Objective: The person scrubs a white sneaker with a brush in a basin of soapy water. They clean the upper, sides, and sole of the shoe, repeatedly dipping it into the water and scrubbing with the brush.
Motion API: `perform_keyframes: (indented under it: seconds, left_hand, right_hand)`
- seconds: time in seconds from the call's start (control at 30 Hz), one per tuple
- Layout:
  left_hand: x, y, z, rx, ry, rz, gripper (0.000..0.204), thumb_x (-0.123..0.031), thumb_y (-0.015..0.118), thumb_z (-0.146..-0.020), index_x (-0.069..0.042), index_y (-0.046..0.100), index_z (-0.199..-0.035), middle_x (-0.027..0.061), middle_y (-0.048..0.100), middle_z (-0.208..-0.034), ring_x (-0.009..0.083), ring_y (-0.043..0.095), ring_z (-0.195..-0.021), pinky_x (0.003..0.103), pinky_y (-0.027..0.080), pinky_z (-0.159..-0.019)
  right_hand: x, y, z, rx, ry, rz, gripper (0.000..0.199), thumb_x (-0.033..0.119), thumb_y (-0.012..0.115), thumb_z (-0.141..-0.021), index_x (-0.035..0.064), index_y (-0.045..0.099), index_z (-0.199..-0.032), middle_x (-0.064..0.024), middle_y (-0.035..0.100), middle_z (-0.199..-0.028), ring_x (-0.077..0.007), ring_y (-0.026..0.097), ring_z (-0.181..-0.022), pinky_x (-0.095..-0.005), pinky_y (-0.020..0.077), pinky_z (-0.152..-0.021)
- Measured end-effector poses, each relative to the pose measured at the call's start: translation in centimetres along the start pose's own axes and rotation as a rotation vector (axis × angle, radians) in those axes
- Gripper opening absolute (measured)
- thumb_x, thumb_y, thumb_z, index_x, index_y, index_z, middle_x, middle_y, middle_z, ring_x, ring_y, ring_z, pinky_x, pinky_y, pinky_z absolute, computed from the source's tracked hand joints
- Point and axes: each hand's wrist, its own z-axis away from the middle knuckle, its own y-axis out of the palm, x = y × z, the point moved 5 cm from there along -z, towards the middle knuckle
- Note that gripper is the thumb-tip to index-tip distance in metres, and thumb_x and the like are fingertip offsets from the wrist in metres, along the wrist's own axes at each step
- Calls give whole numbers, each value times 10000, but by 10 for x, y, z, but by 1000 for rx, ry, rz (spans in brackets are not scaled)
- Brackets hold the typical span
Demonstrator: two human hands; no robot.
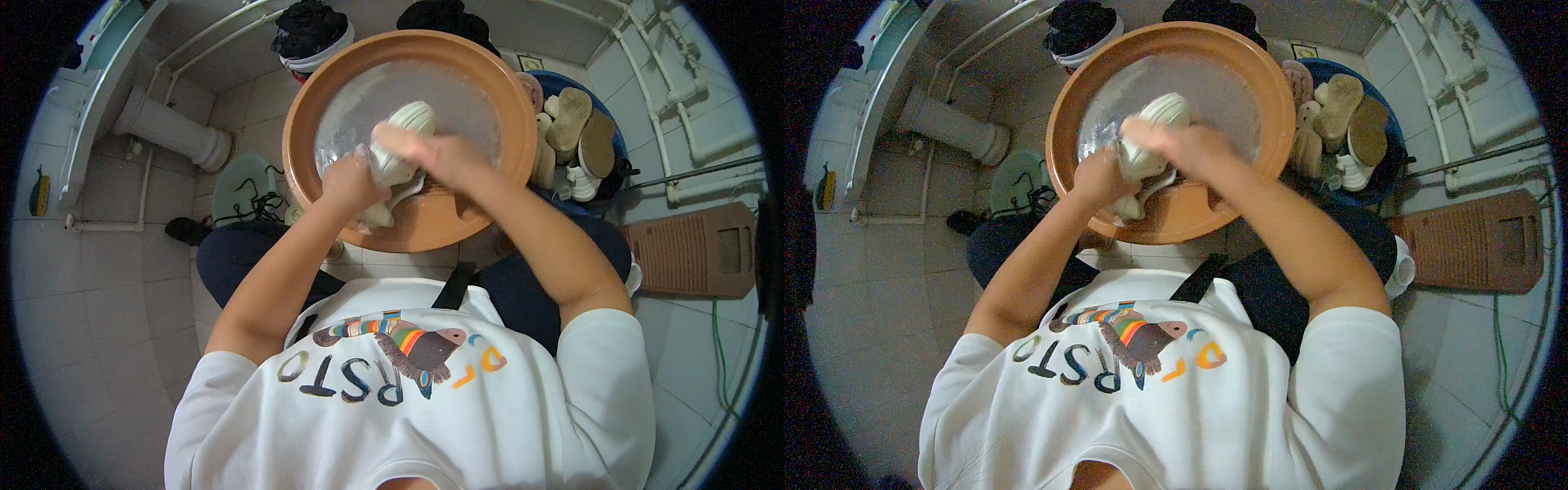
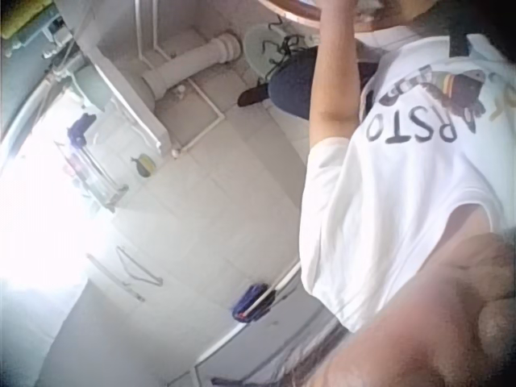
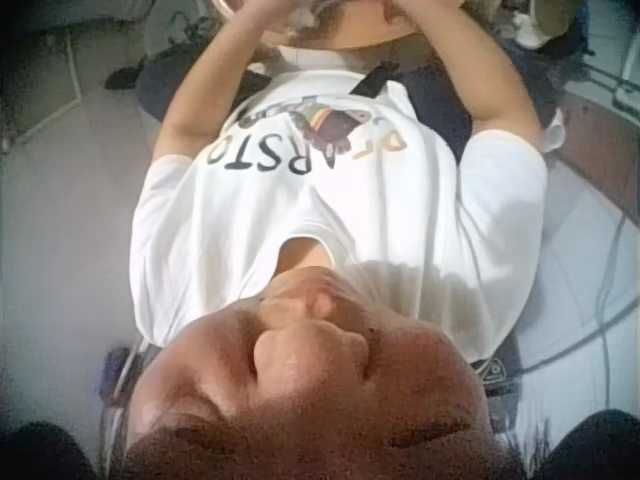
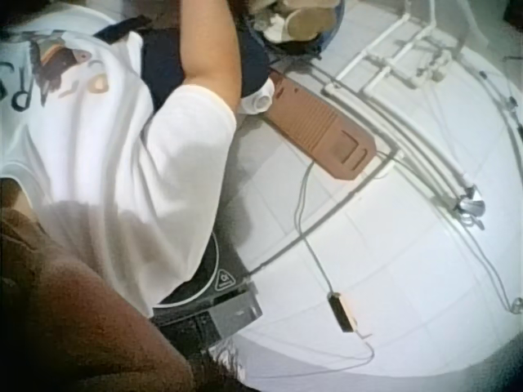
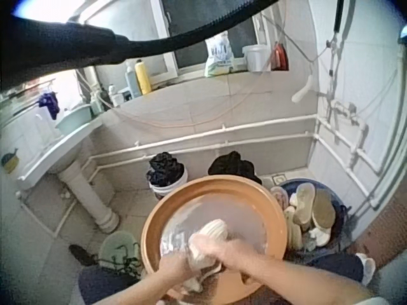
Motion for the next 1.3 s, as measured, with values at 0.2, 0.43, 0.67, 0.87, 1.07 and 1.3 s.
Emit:
perform_keyframes:
  seconds: [0.2,0.43,0.67,0.87,1.07,1.3]
  left_hand:
    - [24,15,-12,-74,-127,289,585,-287,679,-643,-1,506,-1124,180,597,-1024,295,585,-944,359,465,-804]
    - [52,30,2,-210,-78,902,510,-133,621,-675,19,505,-1148,149,594,-1027,222,577,-916,308,447,-806]
    - [49,35,-5,-207,-20,1005,431,-14,549,-686,34,520,-1113,121,589,-1003,179,574,-857,277,455,-767]
    - [30,25,6,-127,-90,1385,384,28,517,-721,38,513,-1105,99,573,-1001,171,566,-881,267,453,-776]
    - [24,42,8,-73,-2,1851,454,36,487,-729,33,436,-1180,112,553,-1059,188,565,-915,295,473,-785]
    - [12,42,8,27,62,1806,609,6,519,-694,10,332,-1274,115,479,-1190,186,511,-1041,288,427,-861]
  right_hand:
    - [-25,-9,-21,6,75,14,922,789,347,-677,27,550,-1155,-259,530,-1146,-327,505,-1098,-379,331,-958]
    - [10,-39,0,-85,100,74,547,591,315,-821,243,506,-1198,-210,588,-1048,-333,560,-999,-391,410,-881]
    - [31,1,16,-139,-293,469,430,434,447,-854,306,435,-1265,-189,609,-935,-343,576,-913,-401,450,-800]
    - [24,-54,13,-124,-20,14,500,479,385,-879,161,462,-1257,-191,567,-1088,-288,503,-1074,-362,362,-930]
    - [23,-27,4,-163,-211,144,572,536,492,-815,226,433,-1291,-225,554,-1104,-330,538,-1044,-356,399,-888]
    - [-21,-66,-34,-431,-181,-475,658,610,461,-809,17,545,-1082,-124,582,-745,-214,559,-640,-322,444,-593]
